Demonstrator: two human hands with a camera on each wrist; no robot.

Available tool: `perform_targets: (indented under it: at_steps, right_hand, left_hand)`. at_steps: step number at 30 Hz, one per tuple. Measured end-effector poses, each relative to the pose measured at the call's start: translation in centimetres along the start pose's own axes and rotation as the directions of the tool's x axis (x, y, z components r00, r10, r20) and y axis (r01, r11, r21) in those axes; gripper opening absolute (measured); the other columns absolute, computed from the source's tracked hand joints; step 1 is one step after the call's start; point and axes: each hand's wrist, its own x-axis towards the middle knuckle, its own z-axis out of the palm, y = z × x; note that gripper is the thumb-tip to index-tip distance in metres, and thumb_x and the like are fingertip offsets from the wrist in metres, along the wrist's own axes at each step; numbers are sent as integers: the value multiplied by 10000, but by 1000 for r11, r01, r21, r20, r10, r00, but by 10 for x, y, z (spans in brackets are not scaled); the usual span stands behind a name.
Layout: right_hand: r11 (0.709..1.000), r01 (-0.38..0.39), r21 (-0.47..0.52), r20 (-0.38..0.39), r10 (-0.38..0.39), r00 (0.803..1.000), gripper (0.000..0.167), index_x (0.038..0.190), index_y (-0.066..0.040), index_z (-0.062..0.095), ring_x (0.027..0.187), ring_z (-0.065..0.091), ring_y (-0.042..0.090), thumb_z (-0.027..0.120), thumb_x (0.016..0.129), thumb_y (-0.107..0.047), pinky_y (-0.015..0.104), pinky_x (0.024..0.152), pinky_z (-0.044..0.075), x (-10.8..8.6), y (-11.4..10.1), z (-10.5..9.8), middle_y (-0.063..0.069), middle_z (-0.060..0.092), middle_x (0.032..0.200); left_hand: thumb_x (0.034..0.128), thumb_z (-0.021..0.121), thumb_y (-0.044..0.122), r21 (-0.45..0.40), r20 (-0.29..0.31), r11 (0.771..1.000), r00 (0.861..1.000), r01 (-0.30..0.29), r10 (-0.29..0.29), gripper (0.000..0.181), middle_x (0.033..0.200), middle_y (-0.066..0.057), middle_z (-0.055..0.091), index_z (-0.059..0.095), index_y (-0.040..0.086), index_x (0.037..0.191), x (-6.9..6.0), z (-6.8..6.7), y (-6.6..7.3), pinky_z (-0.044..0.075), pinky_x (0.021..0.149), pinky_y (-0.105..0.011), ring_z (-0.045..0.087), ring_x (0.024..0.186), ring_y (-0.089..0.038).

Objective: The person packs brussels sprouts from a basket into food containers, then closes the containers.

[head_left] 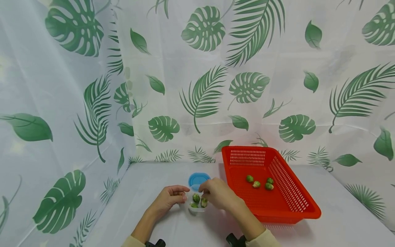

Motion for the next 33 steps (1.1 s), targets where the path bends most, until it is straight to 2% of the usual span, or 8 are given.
perform_targets:
  at_steps: [6, 12, 18, 20, 27, 33]
  right_hand:
    - [1000, 25, -13, -62, -26, 998, 166, 1066, -104, 814, 723, 634, 64, 801, 901, -94, 210, 676, 560, 0, 0, -6, -1, 780, 907]
    - [999, 40, -13, -157, -41, 987, 175, 1092, -120, 810, 771, 670, 69, 783, 920, -102, 206, 710, 573, 1, 2, -10, -16, 787, 950]
    - [999, 19, 42, -267, -8, 964, 239, 1148, -155, 798, 836, 681, 73, 803, 910, -131, 170, 717, 556, -2, -3, -19, -45, 785, 1032]
    - [998, 25, 64, -297, -5, 955, 252, 1154, -159, 797, 847, 690, 78, 808, 905, -127, 165, 723, 558, -4, -5, -23, -41, 787, 1054]
    - [995, 47, 88, -348, -14, 937, 293, 1187, -169, 778, 847, 678, 94, 815, 900, -121, 163, 696, 555, -2, -11, -35, -49, 775, 1010]
    - [995, 57, 81, -364, -23, 931, 316, 1219, -159, 772, 861, 688, 109, 810, 907, -127, 180, 686, 569, 0, -18, -45, -34, 780, 1038]
  left_hand:
    - [960, 694, 26, -3, -4, 1000, 1000, 0, 0, 372, 977, 16, 722, 647, -95, 1309, -1, 1, 2, 547, 741, -233, 674, 821, -59]
    - [955, 702, 22, -9, -8, 1000, 1000, 3, -3, 387, 949, 20, 713, 636, -113, 1311, -2, 0, 2, 552, 748, -237, 661, 825, -76]
    - [947, 712, 31, -7, -18, 1000, 1000, 11, -11, 357, 1054, -49, 735, 673, -68, 1289, 0, 1, 0, 568, 790, -264, 670, 852, -94]
    - [947, 713, 36, -4, -18, 1000, 1000, 8, -8, 356, 1023, -33, 733, 675, -66, 1286, 0, 1, 0, 570, 791, -264, 669, 845, -90]
    - [958, 685, 14, 4, -21, 1000, 1000, 10, -10, 352, 926, 62, 709, 661, -82, 1296, 0, 1, 1, 568, 786, -261, 654, 828, -81]
    - [960, 671, -13, -2, -12, 1000, 1000, 6, -6, 357, 915, 61, 700, 644, -105, 1304, 0, 1, 2, 560, 771, -248, 652, 825, -80]
